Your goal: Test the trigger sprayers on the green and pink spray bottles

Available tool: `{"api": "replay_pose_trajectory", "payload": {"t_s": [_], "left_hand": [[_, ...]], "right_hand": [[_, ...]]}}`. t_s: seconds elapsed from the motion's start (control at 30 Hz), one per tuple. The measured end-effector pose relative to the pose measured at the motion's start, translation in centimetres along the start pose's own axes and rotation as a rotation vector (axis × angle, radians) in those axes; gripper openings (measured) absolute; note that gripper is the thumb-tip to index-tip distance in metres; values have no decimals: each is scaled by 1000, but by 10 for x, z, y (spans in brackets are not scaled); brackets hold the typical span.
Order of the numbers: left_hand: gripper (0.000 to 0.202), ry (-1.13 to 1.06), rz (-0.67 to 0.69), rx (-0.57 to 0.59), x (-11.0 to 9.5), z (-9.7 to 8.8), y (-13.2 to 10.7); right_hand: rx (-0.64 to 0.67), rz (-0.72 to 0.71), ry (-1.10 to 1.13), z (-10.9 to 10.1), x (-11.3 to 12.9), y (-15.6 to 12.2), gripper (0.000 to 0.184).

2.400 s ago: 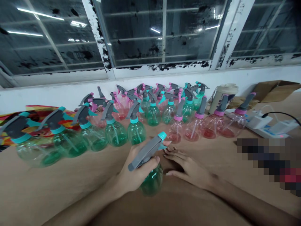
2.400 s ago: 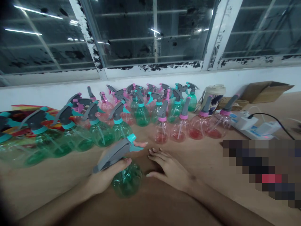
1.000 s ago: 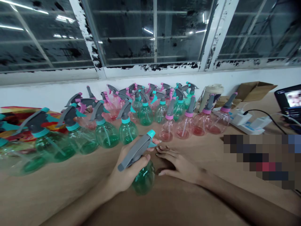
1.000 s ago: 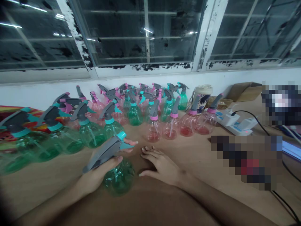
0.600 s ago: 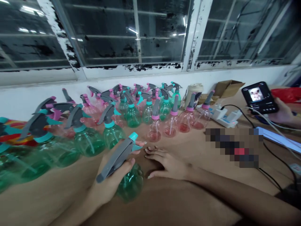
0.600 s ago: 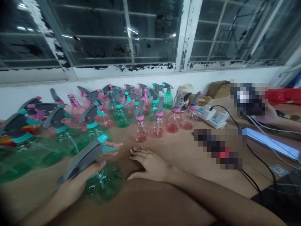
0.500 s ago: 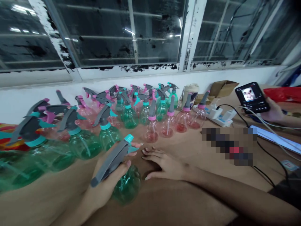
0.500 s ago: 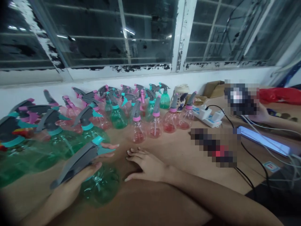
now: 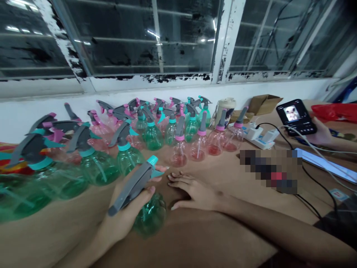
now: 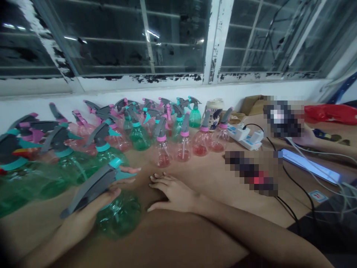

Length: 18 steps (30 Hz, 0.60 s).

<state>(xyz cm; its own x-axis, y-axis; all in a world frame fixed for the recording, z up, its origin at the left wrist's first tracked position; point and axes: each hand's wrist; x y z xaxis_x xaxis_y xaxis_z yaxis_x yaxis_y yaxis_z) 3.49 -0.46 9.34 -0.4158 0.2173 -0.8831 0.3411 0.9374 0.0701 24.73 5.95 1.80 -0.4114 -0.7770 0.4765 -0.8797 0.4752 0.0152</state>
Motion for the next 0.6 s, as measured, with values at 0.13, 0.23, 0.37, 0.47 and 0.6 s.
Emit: {"api": "replay_pose_trajectory", "payload": {"t_s": [0.13,0.23,0.37,0.47,0.6], "left_hand": [[33,-12,31,6,-6,2,-2],[33,-22,102,9,-12,4,-2],[36,-31,126,4,-14,6,-2],[36,-36,130,-4,-15,6,-2],[32,-22,122,-2,-16,6,-2]], "right_hand": [[-2,28,10,4,0,-1,74],[-17,15,18,9,-3,-1,73],[-40,-16,23,13,-5,0,69],[-33,-15,17,13,-6,0,68],[-23,-7,12,12,-5,0,69]]}}
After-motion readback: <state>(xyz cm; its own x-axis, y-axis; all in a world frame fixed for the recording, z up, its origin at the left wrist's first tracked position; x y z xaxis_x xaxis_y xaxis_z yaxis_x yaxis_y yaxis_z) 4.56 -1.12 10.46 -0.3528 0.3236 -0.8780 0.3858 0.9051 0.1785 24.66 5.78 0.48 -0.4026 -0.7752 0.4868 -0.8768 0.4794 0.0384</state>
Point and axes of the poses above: each hand's wrist, its own y-axis towards the middle knuckle, its own z-axis out of the palm, x = y × z, and after that the axes turned 15 degrees about x, right-handed
